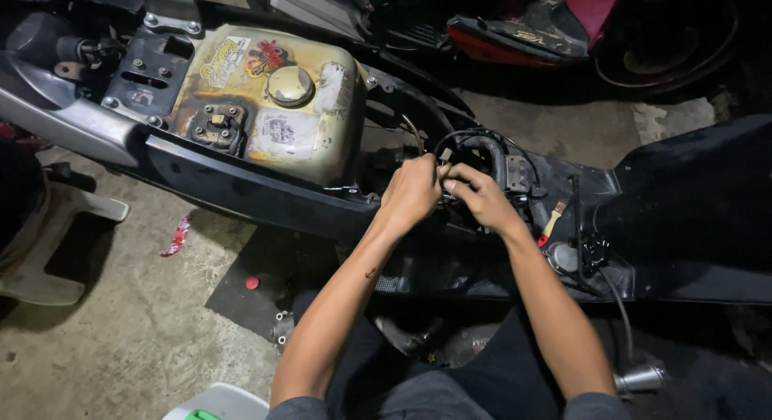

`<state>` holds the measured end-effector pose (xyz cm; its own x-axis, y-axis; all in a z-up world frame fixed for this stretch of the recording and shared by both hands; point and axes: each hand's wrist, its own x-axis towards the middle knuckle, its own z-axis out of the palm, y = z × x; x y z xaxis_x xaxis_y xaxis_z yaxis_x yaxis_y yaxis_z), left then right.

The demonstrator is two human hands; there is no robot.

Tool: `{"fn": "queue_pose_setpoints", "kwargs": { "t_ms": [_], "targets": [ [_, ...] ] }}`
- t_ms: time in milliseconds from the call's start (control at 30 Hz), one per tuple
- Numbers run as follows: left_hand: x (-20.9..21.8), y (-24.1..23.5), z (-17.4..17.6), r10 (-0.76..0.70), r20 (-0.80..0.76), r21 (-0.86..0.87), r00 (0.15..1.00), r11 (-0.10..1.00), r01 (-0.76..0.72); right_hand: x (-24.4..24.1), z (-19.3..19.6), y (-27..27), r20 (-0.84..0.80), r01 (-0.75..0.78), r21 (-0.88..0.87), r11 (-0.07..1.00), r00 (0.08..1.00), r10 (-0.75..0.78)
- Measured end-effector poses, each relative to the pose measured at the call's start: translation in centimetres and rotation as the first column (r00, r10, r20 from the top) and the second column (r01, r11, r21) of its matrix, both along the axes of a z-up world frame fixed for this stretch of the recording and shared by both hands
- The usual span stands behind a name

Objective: The person works on the internal components of a motorcycle, manipulating wires and parts near the fuel tank. They then remove a carburetor and use a paintbrush to clean it thoroughly.

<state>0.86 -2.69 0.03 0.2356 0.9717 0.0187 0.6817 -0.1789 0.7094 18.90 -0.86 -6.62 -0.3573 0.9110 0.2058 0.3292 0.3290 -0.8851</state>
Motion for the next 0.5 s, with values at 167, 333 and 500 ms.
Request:
{"fn": "queue_pose_setpoints", "kwargs": {
  "t_ms": [167, 333, 500],
  "targets": [
    [0.3, 0.1, 0.3, 0.001, -0.053, 0.033, 0.999, 0.999, 0.001, -0.5, 0.2, -0.3, -0.036, 0.003, 0.106, 0.994, 0.999, 0.001],
    [0.7, 0.2, -0.9, 0.017, -0.075, 0.071, 0.997, 0.997, -0.011, -0.7, 0.1, -1.4, 0.026, 0.040, 0.337, 0.941, 0.998, -0.052],
    [0.8, 0.0, -1.2, 0.015, -0.092, 0.083, 0.996, 0.996, -0.007, -0.5, -0.8, -2.1, 0.117, 0.048, 0.533, 0.845, 0.985, -0.130]
  ]
}}
